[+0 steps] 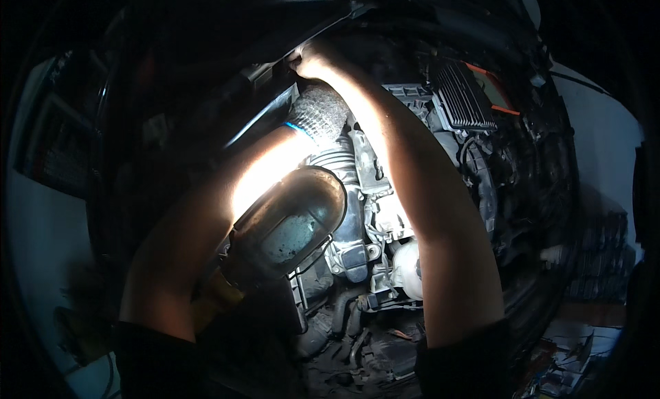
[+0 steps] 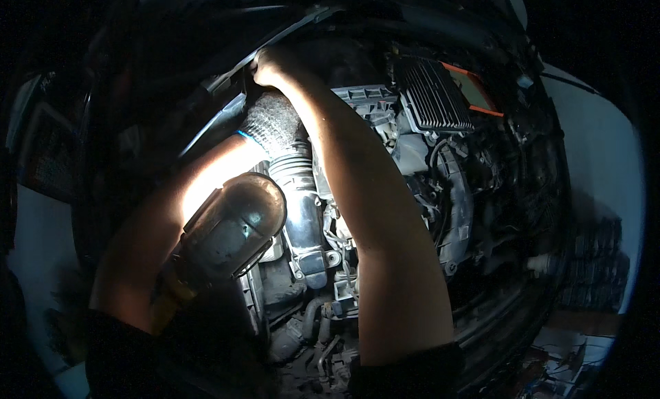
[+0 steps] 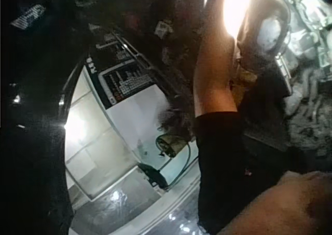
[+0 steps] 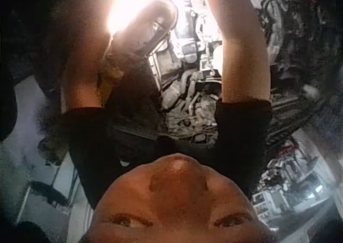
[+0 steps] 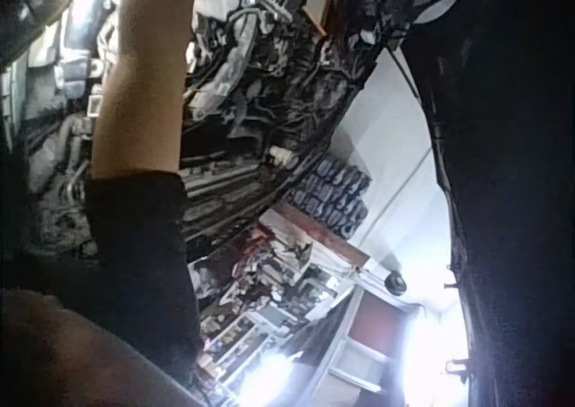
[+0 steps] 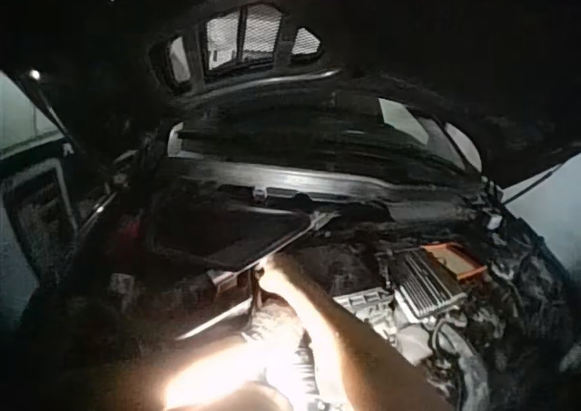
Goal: The person removes the air filter housing cover, takes out the old air filter, and installs a new orange-framed air filter into the engine bay. The person then reattaches the housing cover and secures it in place.
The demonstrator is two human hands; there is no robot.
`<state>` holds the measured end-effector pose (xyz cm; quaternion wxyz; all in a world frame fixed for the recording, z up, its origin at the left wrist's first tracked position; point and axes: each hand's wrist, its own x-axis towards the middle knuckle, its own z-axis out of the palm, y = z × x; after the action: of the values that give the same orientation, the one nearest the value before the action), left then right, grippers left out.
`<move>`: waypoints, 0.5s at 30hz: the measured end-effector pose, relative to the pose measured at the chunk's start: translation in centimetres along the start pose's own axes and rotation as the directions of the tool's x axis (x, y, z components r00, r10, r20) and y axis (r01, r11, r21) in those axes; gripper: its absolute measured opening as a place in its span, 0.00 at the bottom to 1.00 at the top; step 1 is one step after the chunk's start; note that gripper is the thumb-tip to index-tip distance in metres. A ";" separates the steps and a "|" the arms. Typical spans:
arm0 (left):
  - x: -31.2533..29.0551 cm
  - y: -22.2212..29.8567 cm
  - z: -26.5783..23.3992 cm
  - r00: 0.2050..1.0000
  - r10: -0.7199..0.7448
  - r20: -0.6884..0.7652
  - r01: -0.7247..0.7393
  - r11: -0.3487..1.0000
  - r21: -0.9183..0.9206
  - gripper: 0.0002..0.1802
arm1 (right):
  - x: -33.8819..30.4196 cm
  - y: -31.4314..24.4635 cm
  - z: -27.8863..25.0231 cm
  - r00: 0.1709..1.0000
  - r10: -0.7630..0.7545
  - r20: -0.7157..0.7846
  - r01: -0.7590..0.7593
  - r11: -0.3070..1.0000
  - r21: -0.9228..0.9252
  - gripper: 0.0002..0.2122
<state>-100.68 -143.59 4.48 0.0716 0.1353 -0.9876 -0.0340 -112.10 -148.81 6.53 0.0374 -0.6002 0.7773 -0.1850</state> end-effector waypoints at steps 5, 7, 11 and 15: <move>-1.0 0.1 -0.7 0.993 0.093 -0.071 -0.092 0.996 0.022 0.18 | -0.4 -1.0 -0.4 0.998 0.046 0.050 -0.044 0.998 -0.049 0.10; -0.8 0.6 -0.9 0.991 0.107 -0.084 -0.107 0.994 0.000 0.18 | -0.4 -0.2 -0.8 0.999 0.035 0.031 -0.034 0.999 -0.038 0.10; -0.8 0.2 -0.7 0.991 0.104 -0.082 -0.107 0.994 -0.034 0.18 | 0.1 0.3 0.1 0.997 0.000 -0.074 0.000 1.000 -0.009 0.12; -0.9 -0.3 -0.7 0.991 0.103 -0.083 -0.109 0.992 -0.070 0.18 | -0.1 0.5 0.2 0.990 -0.058 -0.131 0.053 0.998 -0.044 0.12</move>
<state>-99.64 -143.63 5.00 0.1176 0.0809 -0.9879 -0.0614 -112.52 -148.65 6.16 -0.0313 -0.6088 0.7646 -0.2094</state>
